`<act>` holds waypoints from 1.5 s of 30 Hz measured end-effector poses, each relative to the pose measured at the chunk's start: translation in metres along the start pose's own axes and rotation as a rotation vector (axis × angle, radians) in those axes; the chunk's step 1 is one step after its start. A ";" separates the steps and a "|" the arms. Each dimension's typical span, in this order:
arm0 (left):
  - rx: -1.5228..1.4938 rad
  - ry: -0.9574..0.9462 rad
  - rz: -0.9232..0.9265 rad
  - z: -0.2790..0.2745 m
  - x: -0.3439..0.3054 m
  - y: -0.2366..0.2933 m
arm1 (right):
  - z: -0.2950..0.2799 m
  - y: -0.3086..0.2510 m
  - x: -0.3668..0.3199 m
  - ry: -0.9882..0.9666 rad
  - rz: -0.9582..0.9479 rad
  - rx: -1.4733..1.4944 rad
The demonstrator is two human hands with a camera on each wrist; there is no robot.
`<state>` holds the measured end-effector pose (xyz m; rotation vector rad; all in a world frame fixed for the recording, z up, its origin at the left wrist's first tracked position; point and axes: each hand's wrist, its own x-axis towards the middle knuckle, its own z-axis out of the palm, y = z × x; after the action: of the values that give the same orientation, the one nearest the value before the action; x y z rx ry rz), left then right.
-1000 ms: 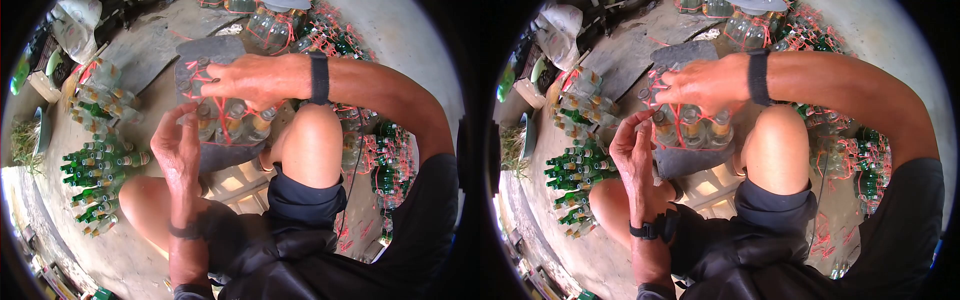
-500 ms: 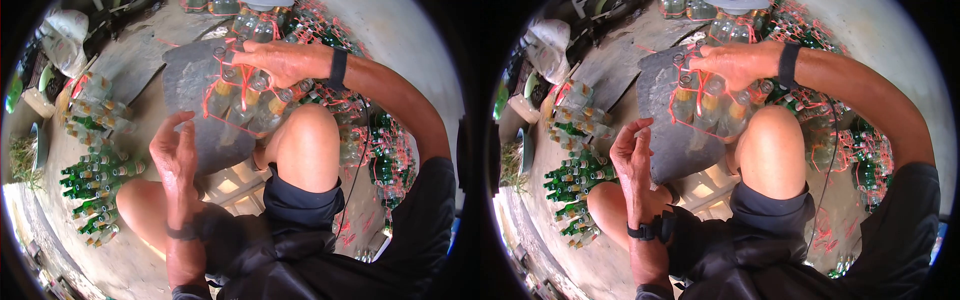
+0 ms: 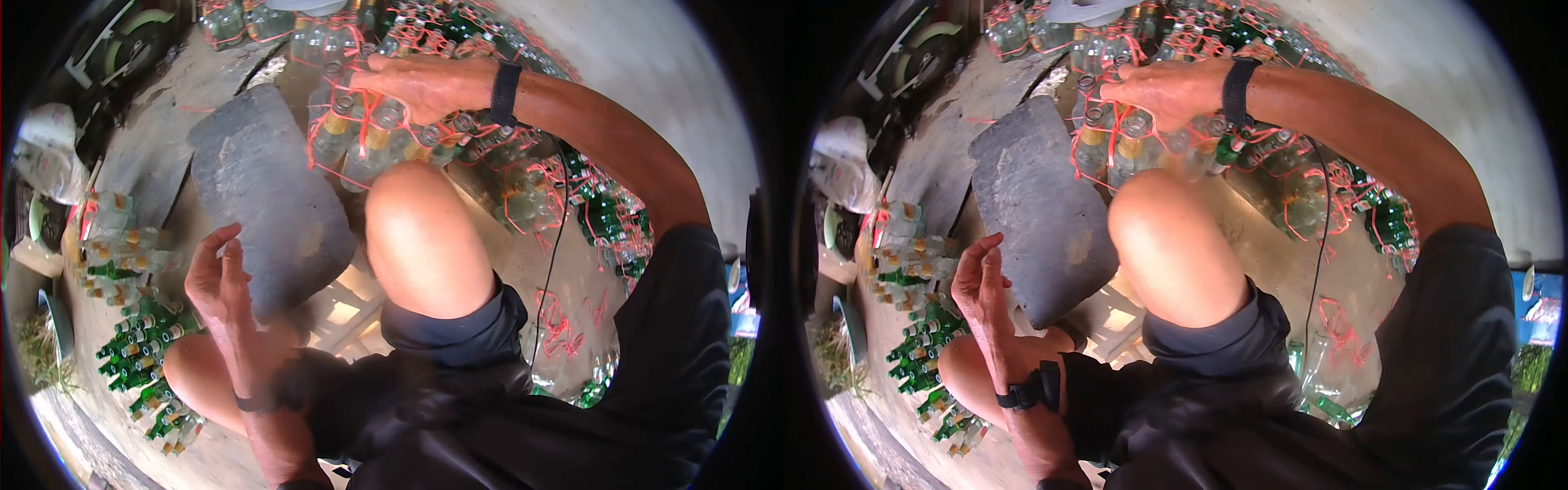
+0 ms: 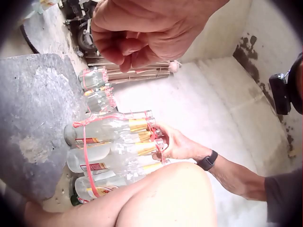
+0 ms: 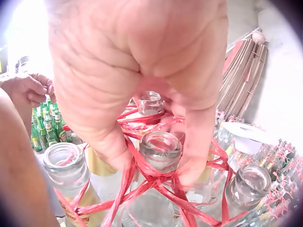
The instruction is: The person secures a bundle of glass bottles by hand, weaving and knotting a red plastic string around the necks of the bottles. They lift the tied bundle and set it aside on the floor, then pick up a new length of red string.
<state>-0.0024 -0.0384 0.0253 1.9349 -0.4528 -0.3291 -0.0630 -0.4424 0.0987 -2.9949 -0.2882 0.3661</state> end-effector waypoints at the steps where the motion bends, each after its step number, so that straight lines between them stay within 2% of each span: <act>1: 0.189 -0.079 0.057 -0.005 0.000 -0.013 | 0.000 -0.001 -0.009 -0.016 0.033 0.012; 2: 0.238 -0.228 0.013 -0.013 0.004 -0.027 | -0.002 -0.006 -0.019 -0.027 0.073 0.042; 6: 0.254 -0.230 0.014 -0.005 0.008 -0.036 | 0.018 0.003 -0.053 0.008 0.073 0.061; 8: 0.029 0.208 0.207 0.016 0.009 -0.033 | 0.024 -0.001 -0.074 -0.020 0.103 0.101; 9: 0.031 0.202 0.209 0.014 0.009 -0.028 | 0.029 -0.003 -0.084 -0.018 0.108 0.105; 11: -0.120 0.049 -0.053 0.005 0.013 -0.016 | 0.040 -0.006 -0.104 -0.037 0.171 0.103; 12: -0.117 0.045 -0.051 0.003 0.015 -0.020 | 0.043 -0.012 -0.113 -0.069 0.229 0.081; 16: -0.066 0.054 -0.043 -0.001 0.017 -0.037 | 0.072 -0.009 -0.152 -0.109 0.269 0.144; 20: -0.011 0.046 -0.094 -0.002 0.013 -0.030 | 0.097 -0.020 -0.192 -0.041 0.320 0.228; 23: -0.048 0.034 -0.064 -0.002 0.009 -0.031 | 0.126 -0.018 -0.219 -0.023 0.344 0.233; 27: -0.026 0.011 -0.061 0.000 0.000 -0.019 | 0.157 -0.014 -0.244 -0.111 0.493 0.248; 30: -0.010 0.005 -0.062 0.001 -0.002 -0.021 | 0.191 -0.002 -0.264 -0.047 0.518 0.284; 32: 0.175 0.059 0.218 0.004 -0.003 -0.036 | 0.198 -0.002 -0.273 -0.047 0.561 0.293; 36: 0.269 0.163 0.343 0.013 -0.009 -0.039 | 0.216 0.009 -0.288 -0.066 0.644 0.279; 39: 0.310 0.150 0.300 0.017 -0.017 -0.019 | 0.230 0.017 -0.296 -0.010 0.664 0.253; 41: 0.308 0.137 0.160 0.020 -0.022 -0.004 | 0.241 0.023 -0.301 0.014 0.663 0.251; 42: 0.308 0.128 0.165 0.018 -0.024 0.014 | 0.246 0.028 -0.304 0.038 0.659 0.240; 44: 0.450 -0.228 -0.189 0.009 -0.028 0.050 | 0.258 0.039 -0.309 0.057 0.679 0.294; 45: 0.451 -0.241 -0.180 0.010 -0.030 0.047 | 0.264 0.042 -0.311 0.079 0.689 0.342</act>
<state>-0.0411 -0.0490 0.0650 2.3948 -0.5458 -0.6240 -0.4174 -0.5233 -0.0904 -2.6610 0.7517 0.3060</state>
